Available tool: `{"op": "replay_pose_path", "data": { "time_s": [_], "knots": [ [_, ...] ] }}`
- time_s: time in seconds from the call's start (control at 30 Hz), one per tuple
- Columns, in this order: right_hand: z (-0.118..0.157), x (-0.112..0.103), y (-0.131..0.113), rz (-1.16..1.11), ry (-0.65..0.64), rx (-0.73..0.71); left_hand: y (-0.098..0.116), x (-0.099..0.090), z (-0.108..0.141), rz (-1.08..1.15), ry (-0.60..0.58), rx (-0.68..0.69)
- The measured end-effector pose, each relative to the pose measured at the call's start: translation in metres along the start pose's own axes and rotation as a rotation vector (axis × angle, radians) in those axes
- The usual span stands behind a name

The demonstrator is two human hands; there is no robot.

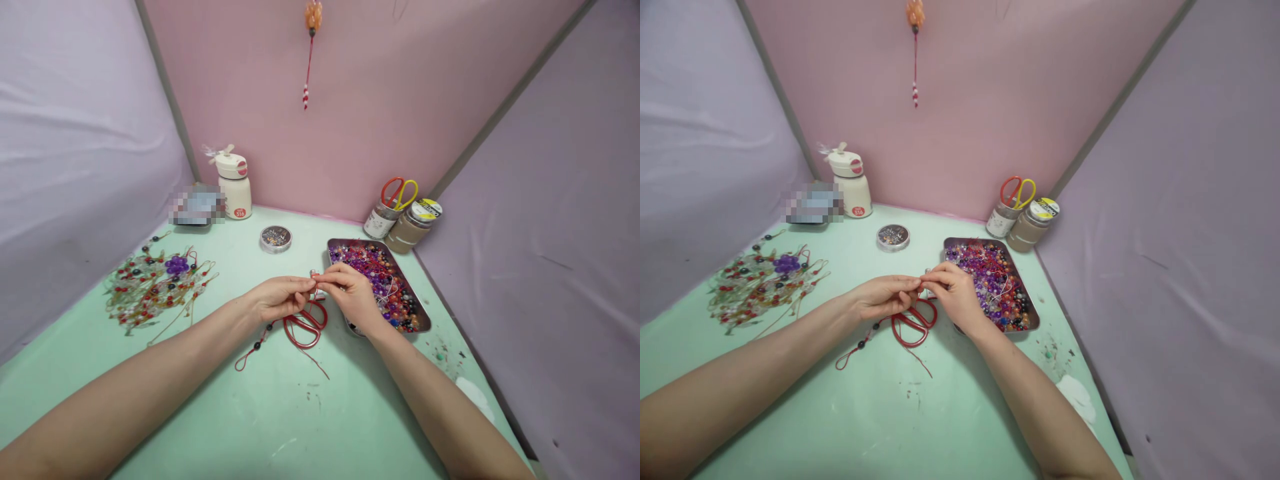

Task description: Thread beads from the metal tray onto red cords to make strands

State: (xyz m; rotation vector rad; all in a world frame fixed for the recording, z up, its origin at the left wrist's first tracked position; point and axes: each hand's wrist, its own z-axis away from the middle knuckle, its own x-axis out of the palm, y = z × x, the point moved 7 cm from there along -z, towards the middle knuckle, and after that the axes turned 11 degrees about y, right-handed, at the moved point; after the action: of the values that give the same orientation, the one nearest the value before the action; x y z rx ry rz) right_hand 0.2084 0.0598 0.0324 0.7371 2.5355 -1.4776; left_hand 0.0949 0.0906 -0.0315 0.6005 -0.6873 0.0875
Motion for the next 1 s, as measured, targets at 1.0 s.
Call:
{"op": "replay_pose_path", "data": {
  "time_s": [1.0],
  "knots": [
    [0.000, 0.030, -0.007, 0.678, -0.419, -0.126, 0.000, -0.047, 0.031, 0.019, 0.005, 0.121]
  ]
}}
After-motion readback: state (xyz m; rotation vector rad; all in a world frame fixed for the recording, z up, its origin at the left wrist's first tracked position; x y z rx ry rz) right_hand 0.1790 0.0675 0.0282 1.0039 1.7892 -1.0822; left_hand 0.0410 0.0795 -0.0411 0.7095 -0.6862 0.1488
